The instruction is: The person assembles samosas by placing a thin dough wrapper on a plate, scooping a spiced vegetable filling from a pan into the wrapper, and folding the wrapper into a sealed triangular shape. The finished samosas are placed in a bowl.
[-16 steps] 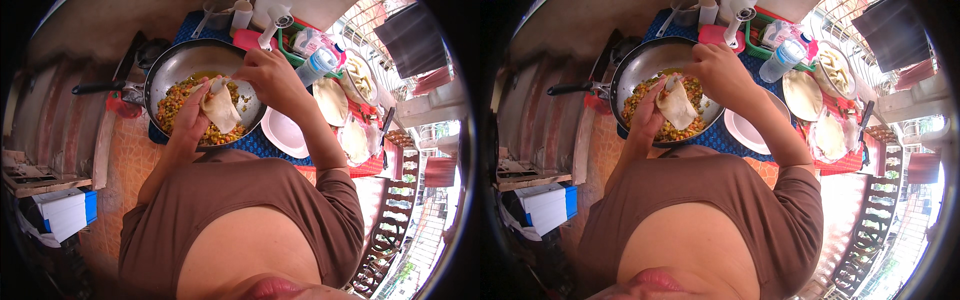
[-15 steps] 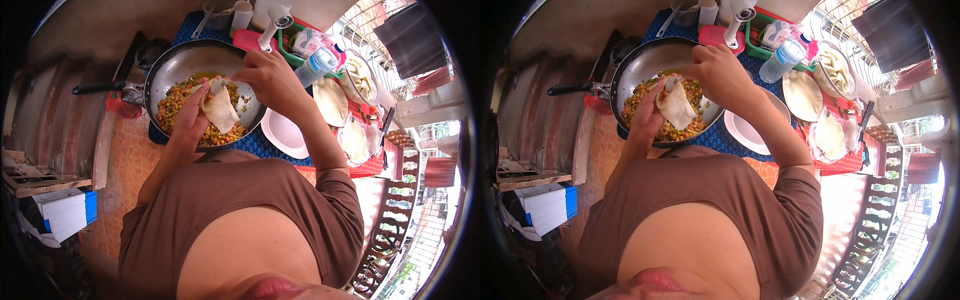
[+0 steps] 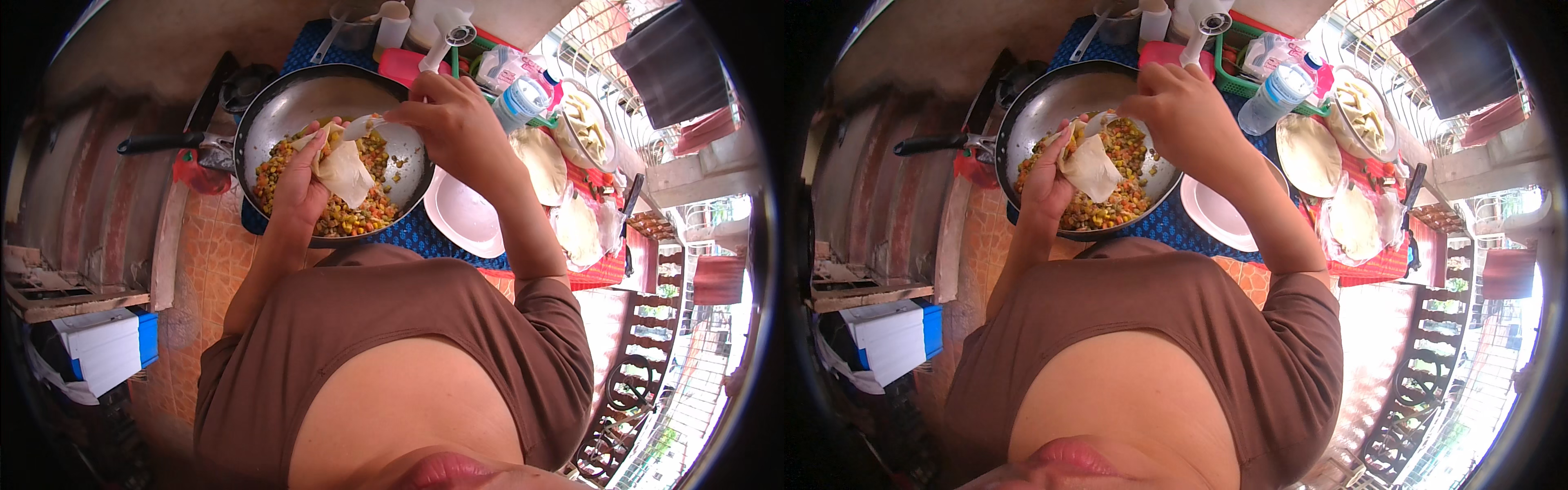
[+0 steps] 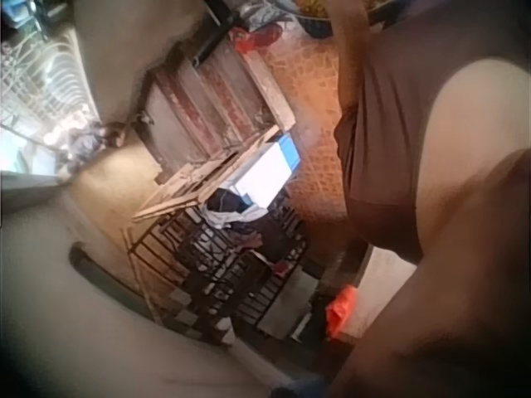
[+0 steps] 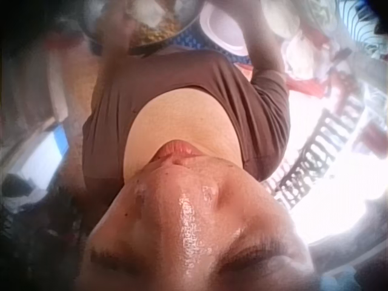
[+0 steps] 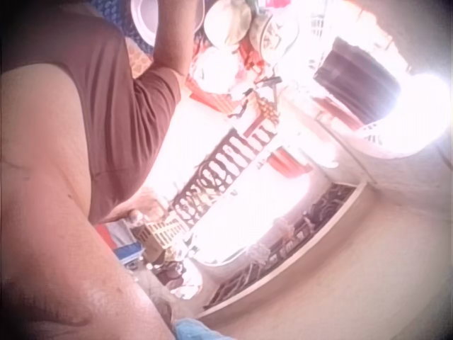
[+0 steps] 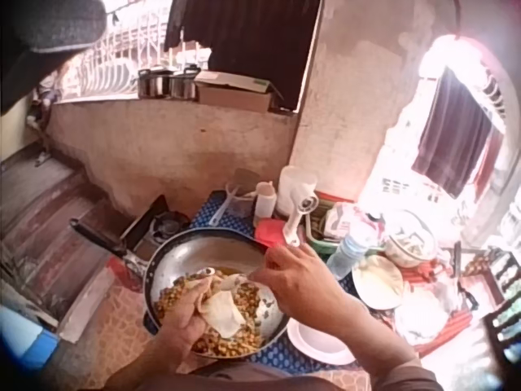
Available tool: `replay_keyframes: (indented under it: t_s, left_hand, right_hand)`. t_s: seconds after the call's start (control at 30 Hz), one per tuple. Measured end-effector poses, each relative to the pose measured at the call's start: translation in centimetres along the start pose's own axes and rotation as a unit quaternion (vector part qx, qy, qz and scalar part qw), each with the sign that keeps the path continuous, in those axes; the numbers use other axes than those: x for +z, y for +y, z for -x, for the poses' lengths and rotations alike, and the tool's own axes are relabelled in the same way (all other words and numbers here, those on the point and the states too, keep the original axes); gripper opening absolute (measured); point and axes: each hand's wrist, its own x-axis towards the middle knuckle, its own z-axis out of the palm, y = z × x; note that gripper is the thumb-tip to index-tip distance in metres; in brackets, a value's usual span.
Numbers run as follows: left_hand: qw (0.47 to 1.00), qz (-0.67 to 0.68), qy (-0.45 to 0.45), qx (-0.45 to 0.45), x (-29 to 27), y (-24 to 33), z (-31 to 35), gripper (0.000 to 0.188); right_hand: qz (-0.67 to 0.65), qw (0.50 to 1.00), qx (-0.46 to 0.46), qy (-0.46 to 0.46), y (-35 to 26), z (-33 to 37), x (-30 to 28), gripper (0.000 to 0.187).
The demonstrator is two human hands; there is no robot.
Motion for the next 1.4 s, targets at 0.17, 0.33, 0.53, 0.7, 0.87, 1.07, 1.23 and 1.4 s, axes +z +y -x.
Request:
replay_keyframes:
  t_s: [0.17, 0.33, 0.53, 0.7, 0.87, 1.07, 1.23, 1.4]
  left_hand:
    - [0.999, -0.038, -0.005, 0.01, 0.8, -0.1, 0.7, 0.024]
    - [0.999, -0.018, -0.012, 0.033, -0.5, 0.3, 0.3, 0.022]
    - [0.999, -0.014, -0.046, 0.014, 0.1, 0.7, 0.5, 0.018]
    - [0.997, 0.004, -0.076, -0.026, 1.5, 0.6, 1.0, 0.021]
    - [0.992, -0.021, -0.121, -0.037, 4.5, -0.1, 2.3, 0.026]
    - [0.965, -0.101, -0.199, -0.135, 8.2, -5.0, 3.1, 0.049]
    - [0.929, -0.178, -0.212, -0.244, 10.1, -11.0, 3.6, 0.061]
    - [0.912, -0.235, -0.194, -0.276, 8.1, -17.1, 1.2, 0.064]
  right_hand:
    - [0.016, 1.0, -0.012, -0.019, -0.3, 0.1, 1.6, 0.023]
    - [0.016, 0.999, 0.01, -0.045, -0.2, 1.4, 0.0, 0.022]
    - [0.053, 0.965, 0.029, -0.255, -1.5, 4.2, 4.2, 0.019]
    - [-0.005, 0.954, 0.049, -0.295, -3.0, 5.8, 6.0, 0.017]
    - [-0.154, 0.962, 0.117, -0.191, 0.2, 7.1, 3.4, 0.028]
    - [-0.508, 0.788, 0.337, -0.083, 4.5, 10.3, -1.9, 0.041]
    - [-0.631, 0.645, 0.411, -0.13, 6.1, 16.1, -2.9, 0.061]
    - [-0.637, 0.608, 0.457, -0.129, 6.8, 21.3, -1.5, 0.05]
